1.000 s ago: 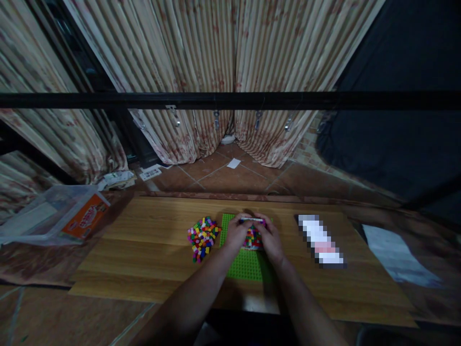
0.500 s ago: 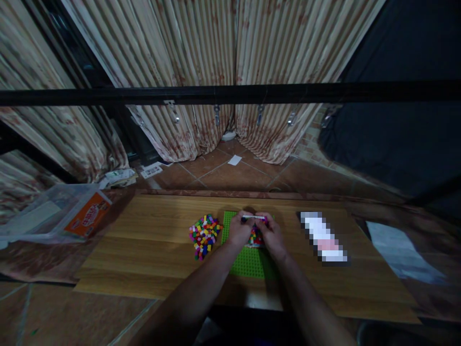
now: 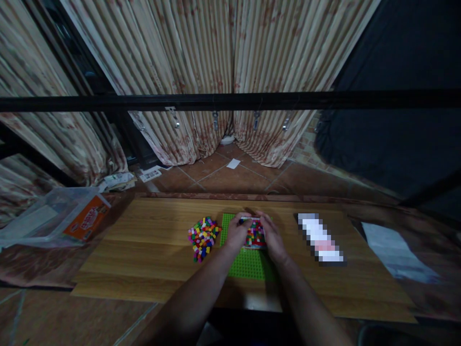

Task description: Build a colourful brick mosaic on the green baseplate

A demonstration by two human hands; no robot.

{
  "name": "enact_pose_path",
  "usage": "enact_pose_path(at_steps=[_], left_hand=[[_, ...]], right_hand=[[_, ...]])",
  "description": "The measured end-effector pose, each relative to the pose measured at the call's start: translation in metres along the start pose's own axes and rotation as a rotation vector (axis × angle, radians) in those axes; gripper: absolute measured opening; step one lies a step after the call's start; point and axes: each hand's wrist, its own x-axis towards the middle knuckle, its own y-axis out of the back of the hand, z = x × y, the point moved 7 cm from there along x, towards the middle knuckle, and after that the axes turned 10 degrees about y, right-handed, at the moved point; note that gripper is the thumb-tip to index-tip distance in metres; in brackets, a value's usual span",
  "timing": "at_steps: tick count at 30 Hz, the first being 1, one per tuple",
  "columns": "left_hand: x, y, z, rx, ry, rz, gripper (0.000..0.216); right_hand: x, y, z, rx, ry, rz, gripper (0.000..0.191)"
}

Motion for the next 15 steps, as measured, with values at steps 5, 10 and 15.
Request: enact_pose_path(at_steps=[5,10,15], left_hand=[[0.0,0.001,-0.003,-0.078,0.068,-0.075,0.027],[0.001,0.005,-0.003,-0.005,0.03,-0.01,0.028],[0.003,0.004,-0.004,0.007,-0.023,0.034,0.023]], right_hand=[[0.0,0.004,-0.008,-0.009,0.016,0.008,0.044],[-0.001,0.004,-0.003,0.004,-0.026,0.018,0.041],[0.002,0.003,0.005,0.009,-0.067,0.039,0.04]])
